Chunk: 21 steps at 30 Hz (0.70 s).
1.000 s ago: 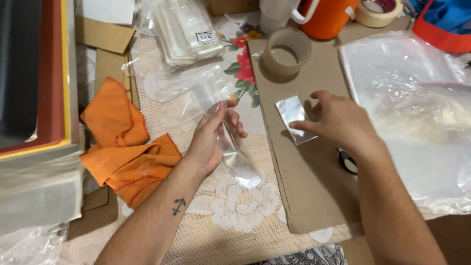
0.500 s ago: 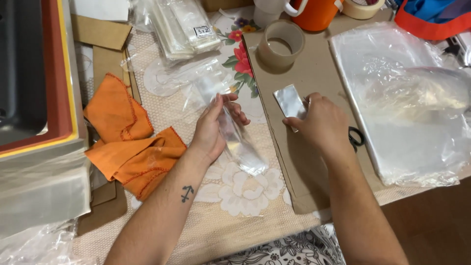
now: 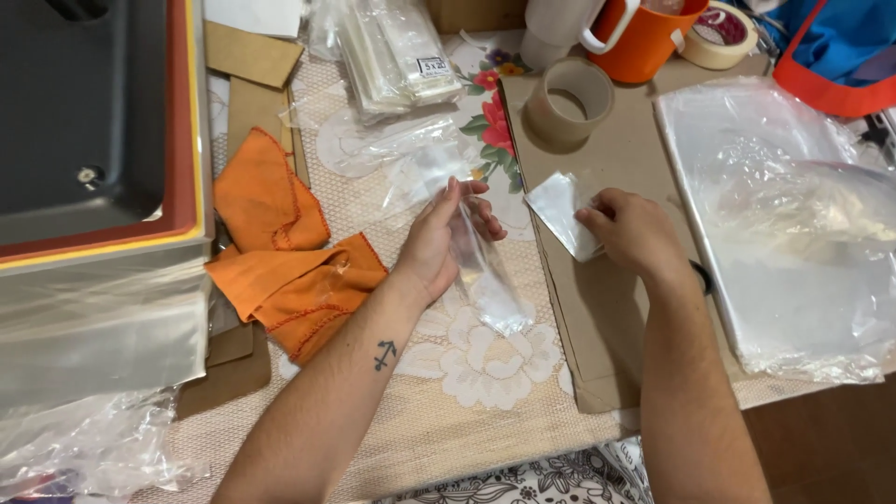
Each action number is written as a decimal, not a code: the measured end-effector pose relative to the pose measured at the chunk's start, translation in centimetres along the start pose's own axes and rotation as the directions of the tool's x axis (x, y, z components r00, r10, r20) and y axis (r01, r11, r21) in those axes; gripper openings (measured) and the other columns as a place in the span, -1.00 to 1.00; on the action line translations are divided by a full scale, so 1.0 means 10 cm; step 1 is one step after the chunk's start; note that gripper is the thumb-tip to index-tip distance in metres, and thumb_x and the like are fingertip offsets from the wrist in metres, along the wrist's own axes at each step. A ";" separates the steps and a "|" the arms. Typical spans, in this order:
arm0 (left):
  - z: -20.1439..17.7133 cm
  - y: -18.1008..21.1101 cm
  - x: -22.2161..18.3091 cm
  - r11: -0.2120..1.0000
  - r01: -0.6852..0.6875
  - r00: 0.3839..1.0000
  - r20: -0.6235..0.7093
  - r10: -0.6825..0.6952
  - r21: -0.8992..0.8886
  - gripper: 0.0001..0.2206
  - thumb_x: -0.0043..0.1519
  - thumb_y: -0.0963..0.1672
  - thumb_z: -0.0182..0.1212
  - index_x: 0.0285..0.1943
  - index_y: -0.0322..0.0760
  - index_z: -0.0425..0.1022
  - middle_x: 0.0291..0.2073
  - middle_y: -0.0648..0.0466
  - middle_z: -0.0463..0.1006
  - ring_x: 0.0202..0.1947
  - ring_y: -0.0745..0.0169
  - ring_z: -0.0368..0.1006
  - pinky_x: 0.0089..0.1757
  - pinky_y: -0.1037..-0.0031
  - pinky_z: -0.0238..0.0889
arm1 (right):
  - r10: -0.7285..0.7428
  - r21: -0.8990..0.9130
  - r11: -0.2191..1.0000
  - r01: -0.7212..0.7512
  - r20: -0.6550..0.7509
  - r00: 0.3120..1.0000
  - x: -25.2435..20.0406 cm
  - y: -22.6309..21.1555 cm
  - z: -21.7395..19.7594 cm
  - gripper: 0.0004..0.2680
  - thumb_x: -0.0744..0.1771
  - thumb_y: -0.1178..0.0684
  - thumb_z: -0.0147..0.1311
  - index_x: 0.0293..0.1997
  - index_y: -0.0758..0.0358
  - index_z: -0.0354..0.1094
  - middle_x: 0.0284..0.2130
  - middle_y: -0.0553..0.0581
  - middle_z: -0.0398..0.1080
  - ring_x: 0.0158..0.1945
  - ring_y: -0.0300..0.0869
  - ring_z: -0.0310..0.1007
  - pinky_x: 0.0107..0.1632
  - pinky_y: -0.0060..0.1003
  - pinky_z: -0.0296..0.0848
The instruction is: The person is sealing small plastic sleeves by folding the top and applying a piece of adhesive tape. They also use scissors to cut tape.
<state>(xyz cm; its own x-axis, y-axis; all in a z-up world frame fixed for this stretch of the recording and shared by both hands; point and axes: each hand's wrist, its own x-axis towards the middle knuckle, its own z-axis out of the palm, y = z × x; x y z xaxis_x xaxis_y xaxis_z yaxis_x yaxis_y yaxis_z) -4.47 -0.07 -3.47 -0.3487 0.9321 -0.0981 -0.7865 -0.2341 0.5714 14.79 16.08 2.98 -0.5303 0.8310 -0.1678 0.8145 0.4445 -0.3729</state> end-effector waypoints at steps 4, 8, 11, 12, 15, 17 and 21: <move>0.04 0.01 0.00 1.000 -0.008 1.000 -0.029 0.008 -0.001 -0.57 0.38 0.12 -0.06 0.01 -0.29 0.45 -0.41 -0.04 0.52 -0.34 0.04 0.60 -0.16 0.20 0.56 | -0.037 0.259 0.964 0.066 -0.115 0.993 -0.15 -0.24 0.05 -0.86 0.36 -0.07 0.20 -0.18 0.12 0.57 -0.42 0.14 0.52 -0.28 -0.01 0.53 -0.24 -0.13 0.44; 0.10 0.00 -0.06 1.000 0.018 0.996 -0.083 -0.016 0.016 -0.37 0.29 0.27 -0.14 0.04 -0.26 0.48 -0.25 -0.04 0.61 -0.22 0.10 0.60 -0.09 0.23 0.53 | -0.055 0.880 0.451 0.147 -0.138 0.989 -0.29 -0.74 0.34 -0.87 0.37 0.02 0.17 -0.12 0.26 0.45 -0.37 0.03 0.44 -0.30 -0.26 0.48 -0.20 -0.36 0.52; 0.28 0.10 -0.13 1.000 0.016 0.990 -0.139 -0.013 0.020 -0.30 0.24 0.30 -0.17 0.12 -0.26 0.46 -0.05 -0.07 0.58 -0.08 0.09 0.55 0.04 0.20 0.43 | -0.036 0.889 0.437 0.137 -0.135 0.990 -0.31 -1.02 0.48 -0.86 0.33 0.04 0.23 -0.15 0.28 0.50 -0.43 0.04 0.47 -0.34 -0.28 0.46 -0.27 -0.37 0.49; 0.37 0.18 -0.16 1.000 0.013 0.984 -0.180 -0.010 0.014 -0.24 0.21 0.31 -0.18 0.20 -0.31 0.41 0.07 -0.14 0.54 0.01 0.05 0.50 0.13 0.15 0.36 | -0.022 0.856 0.499 0.135 -0.143 0.989 -0.29 -1.12 0.50 -0.89 0.31 0.05 0.27 -0.20 0.24 0.55 -0.49 -0.01 0.47 -0.37 -0.35 0.41 -0.31 -0.43 0.42; 0.50 0.33 -0.28 1.000 0.011 0.986 -0.168 -0.010 0.004 -0.39 0.20 0.26 0.04 0.05 -0.23 0.52 -0.13 -0.01 0.61 -0.13 0.15 0.58 0.01 0.20 0.47 | -0.066 0.714 0.683 0.152 -0.147 0.987 -0.18 -1.14 0.57 -0.92 0.29 -0.05 0.29 -0.24 0.01 0.60 -0.49 -0.05 0.55 -0.38 -0.43 0.44 -0.31 -0.47 0.41; 0.40 0.21 -0.18 1.000 -0.009 0.981 -0.193 0.011 0.012 -0.50 0.23 0.16 0.14 0.05 -0.29 0.53 -0.14 -0.06 0.63 -0.13 0.13 0.59 0.00 0.22 0.48 | -0.076 0.689 0.708 0.156 -0.146 0.986 -0.22 -1.20 0.55 -0.90 0.29 -0.05 0.29 -0.22 0.02 0.61 -0.48 -0.03 0.56 -0.38 -0.38 0.47 -0.31 -0.42 0.42; 0.34 0.12 -0.13 0.996 -0.021 0.966 -0.259 -0.003 -0.089 -0.64 0.32 0.01 0.20 0.05 -0.40 0.53 -0.17 -0.17 0.65 -0.18 0.05 0.62 -0.10 0.23 0.51 | -0.148 0.483 0.849 0.215 -0.172 0.974 -0.28 -1.19 0.41 -0.80 0.22 -0.15 0.38 -0.20 -0.03 0.59 -0.44 -0.09 0.57 -0.35 -0.30 0.55 -0.24 -0.39 0.46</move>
<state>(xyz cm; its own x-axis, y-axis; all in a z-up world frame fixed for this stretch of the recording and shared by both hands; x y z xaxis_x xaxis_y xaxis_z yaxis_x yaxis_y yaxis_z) -3.24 -0.64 0.08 -0.4663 0.8295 -0.3074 -0.8216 -0.2771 0.4983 5.66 7.08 4.17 -0.5964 0.8012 0.0491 0.4639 0.3940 -0.7935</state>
